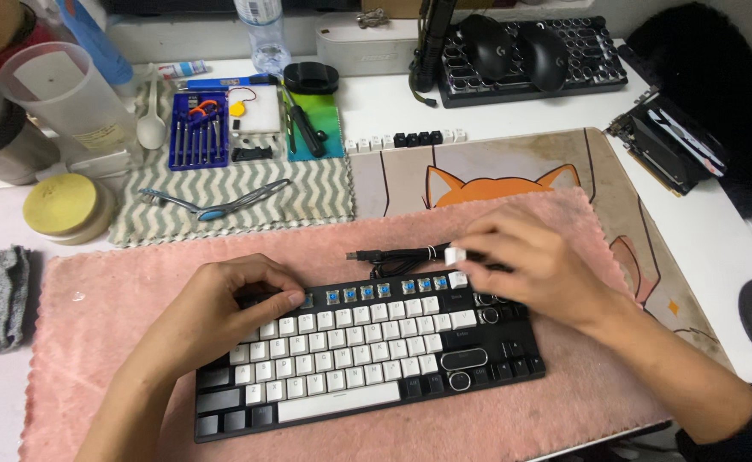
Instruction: The person assembles a mechanical keyboard by placing white keycaps onto blue switches on a black keyboard base. They handle the keycaps one at a time, pressing them into place across the keyboard.
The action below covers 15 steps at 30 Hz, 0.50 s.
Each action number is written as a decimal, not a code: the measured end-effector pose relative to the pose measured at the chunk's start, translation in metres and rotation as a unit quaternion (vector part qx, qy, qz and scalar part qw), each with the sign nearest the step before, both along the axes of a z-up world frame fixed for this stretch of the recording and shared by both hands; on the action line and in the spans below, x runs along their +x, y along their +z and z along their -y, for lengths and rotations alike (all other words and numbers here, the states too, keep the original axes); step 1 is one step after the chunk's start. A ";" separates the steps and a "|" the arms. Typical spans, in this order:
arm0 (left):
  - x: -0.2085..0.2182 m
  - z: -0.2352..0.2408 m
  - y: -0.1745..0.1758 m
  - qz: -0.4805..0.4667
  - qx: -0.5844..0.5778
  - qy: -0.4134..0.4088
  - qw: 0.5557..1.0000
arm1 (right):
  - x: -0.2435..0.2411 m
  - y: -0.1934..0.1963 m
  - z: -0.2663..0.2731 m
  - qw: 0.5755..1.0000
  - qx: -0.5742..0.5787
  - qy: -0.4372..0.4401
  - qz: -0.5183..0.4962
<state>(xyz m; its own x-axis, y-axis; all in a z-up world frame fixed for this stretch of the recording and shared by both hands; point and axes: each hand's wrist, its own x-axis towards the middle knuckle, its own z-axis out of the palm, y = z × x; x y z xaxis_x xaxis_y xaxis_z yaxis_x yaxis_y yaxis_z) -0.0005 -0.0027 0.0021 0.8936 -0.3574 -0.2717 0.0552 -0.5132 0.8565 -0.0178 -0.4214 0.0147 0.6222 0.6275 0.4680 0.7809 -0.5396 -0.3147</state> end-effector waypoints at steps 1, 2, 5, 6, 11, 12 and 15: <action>0.000 0.000 0.000 0.001 -0.001 0.002 1.000 | -0.003 0.005 -0.003 1.000 -0.001 0.002 0.001; 0.000 0.000 -0.001 0.006 0.000 -0.002 1.000 | -0.006 0.010 -0.006 0.998 0.010 -0.032 -0.056; 0.001 -0.001 -0.002 0.014 -0.005 -0.007 1.000 | -0.018 0.007 -0.014 0.980 -0.003 -0.082 -0.184; 0.001 -0.001 -0.002 0.016 -0.009 -0.011 1.000 | -0.022 0.003 -0.017 0.962 -0.024 -0.101 -0.253; 0.000 0.001 0.005 0.008 0.004 -0.011 1.000 | -0.029 -0.016 -0.020 0.974 0.031 -0.103 -0.201; 0.000 0.002 0.008 0.003 0.014 -0.010 1.000 | -0.031 -0.015 -0.021 0.969 0.035 -0.124 -0.212; 0.000 0.000 0.003 0.018 0.002 -0.007 1.000 | -0.028 -0.024 -0.024 0.992 0.037 -0.072 -0.099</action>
